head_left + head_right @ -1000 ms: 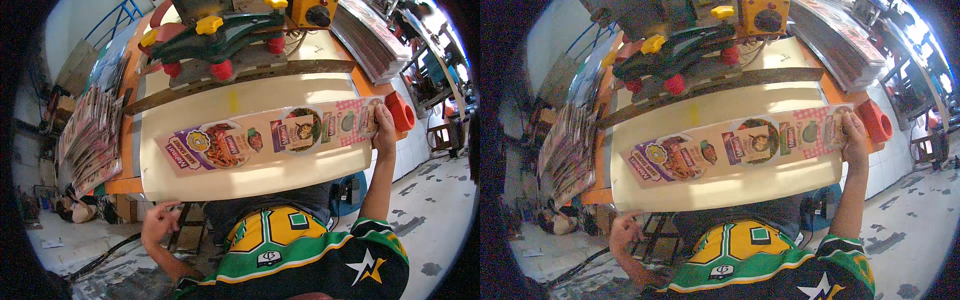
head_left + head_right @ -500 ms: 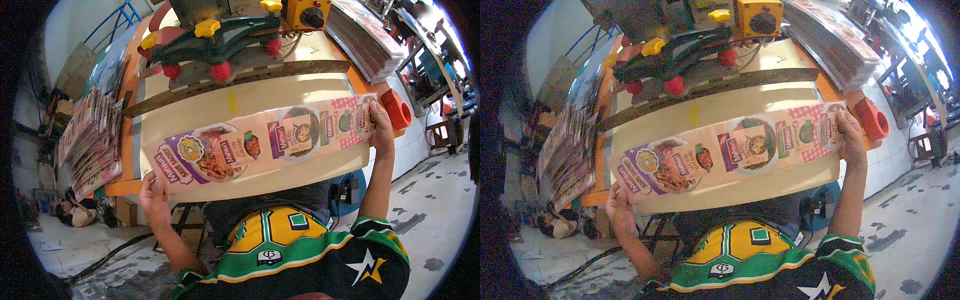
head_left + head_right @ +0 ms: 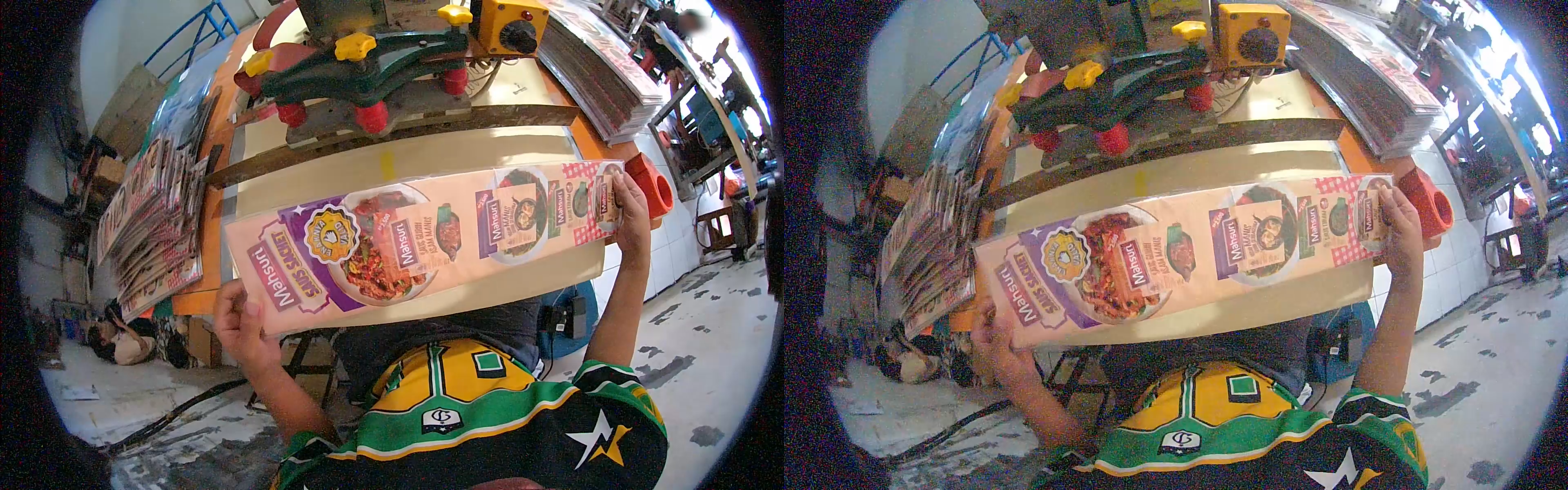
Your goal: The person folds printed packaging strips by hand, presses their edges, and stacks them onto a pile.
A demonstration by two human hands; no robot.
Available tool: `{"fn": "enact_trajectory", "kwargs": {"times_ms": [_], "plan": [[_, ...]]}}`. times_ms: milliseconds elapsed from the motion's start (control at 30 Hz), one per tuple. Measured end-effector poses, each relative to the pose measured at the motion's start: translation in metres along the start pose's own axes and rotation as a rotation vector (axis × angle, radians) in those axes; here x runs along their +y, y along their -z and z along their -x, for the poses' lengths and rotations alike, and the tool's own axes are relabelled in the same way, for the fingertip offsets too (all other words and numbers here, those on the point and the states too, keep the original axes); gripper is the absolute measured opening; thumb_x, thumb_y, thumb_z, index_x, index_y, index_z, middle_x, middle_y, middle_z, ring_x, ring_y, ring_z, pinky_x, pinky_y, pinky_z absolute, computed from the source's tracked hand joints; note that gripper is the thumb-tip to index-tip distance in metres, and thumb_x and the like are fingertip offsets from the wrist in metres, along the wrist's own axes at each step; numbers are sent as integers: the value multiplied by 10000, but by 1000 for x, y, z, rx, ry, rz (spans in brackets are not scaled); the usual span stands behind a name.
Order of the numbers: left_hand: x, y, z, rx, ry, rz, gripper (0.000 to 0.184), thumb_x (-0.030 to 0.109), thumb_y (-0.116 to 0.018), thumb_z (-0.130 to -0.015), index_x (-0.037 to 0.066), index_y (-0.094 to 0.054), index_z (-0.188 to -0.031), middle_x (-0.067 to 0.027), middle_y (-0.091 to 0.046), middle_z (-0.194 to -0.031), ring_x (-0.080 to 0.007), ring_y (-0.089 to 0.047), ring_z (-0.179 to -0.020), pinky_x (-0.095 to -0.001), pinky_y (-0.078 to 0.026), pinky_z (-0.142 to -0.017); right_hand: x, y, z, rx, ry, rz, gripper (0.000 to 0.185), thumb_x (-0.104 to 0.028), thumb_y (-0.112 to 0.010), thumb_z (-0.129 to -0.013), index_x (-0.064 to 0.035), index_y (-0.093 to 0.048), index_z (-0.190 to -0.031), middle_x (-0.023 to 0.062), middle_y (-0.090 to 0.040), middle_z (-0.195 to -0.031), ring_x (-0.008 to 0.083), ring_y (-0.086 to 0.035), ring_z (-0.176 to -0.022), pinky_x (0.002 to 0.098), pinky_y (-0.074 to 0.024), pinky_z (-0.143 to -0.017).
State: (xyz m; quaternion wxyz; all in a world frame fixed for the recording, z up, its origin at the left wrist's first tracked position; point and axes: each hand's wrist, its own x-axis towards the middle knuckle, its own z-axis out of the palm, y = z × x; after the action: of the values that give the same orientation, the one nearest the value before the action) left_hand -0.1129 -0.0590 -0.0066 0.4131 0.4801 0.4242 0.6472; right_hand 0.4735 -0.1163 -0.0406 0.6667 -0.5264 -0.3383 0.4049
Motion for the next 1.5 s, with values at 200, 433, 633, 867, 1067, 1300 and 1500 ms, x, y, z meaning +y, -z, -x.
{"fn": "enact_trajectory", "kwargs": {"times_ms": [200,433,633,867,1067,1300,1500], "plan": [[18,-7,1,-79,-62,-24,358,175,-713,-875,-38,-575,-1127,-92,-691,-977,-122,-646,-829,-250,-519,-761,-2,-6,2,12,-19,34,357,-259,-585,-1025,18,-584,-1251,77,-689,-1065,129,-685,-939,279,-559,-832],[14,-34,-11,-204,250,-3,333,43,-599,-969,-55,-537,-1281,-86,-698,-1081,-106,-661,-906,-233,-514,-825,6,13,-11,83,103,328,355,-257,-627,-1005,16,-613,-1232,75,-683,-1104,125,-667,-964,268,-540,-838],[6,-41,-12,-143,205,121,329,79,-601,-977,-65,-536,-1265,-108,-697,-1092,-105,-668,-905,-250,-532,-816,-16,-49,-7,312,574,1069,358,-159,-667,-947,21,-615,-1251,148,-663,-1232,268,-630,-1145,385,-480,-978],[5,-40,-11,-86,164,82,333,102,-614,-972,-67,-544,-1250,-130,-703,-1085,-118,-683,-885,-267,-552,-791,-55,-188,21,-273,755,1060,327,-71,-713,-859,-43,-647,-1179,154,-645,-1189,334,-616,-1139,412,-492,-972],[9,-36,-7,-95,137,110,339,93,-622,-957,-67,-545,-1245,-142,-700,-1096,-130,-686,-897,-278,-555,-813,-50,-242,7,-607,842,1082,282,-114,-688,-879,-72,-664,-1157,125,-656,-1152,341,-623,-1082,423,-505,-927],[17,-34,-3,-105,90,84,355,106,-649,-939,-62,-553,-1237,-129,-713,-1049,-117,-685,-853,-259,-551,-765,-52,-262,-7,-786,962,1140,158,-215,-634,-917,-76,-636,-991,123,-623,-921,348,-652,-890,466,-531,-750],[18,-36,-4,-107,98,84,338,99,-649,-940,-53,-561,-1229,-116,-721,-1005,-102,-680,-809,-247,-546,-729,-67,-267,-6,-847,988,1230,153,-188,-640,-910,-67,-627,-1003,103,-625,-932,323,-644,-856,432,-520,-738]]}}
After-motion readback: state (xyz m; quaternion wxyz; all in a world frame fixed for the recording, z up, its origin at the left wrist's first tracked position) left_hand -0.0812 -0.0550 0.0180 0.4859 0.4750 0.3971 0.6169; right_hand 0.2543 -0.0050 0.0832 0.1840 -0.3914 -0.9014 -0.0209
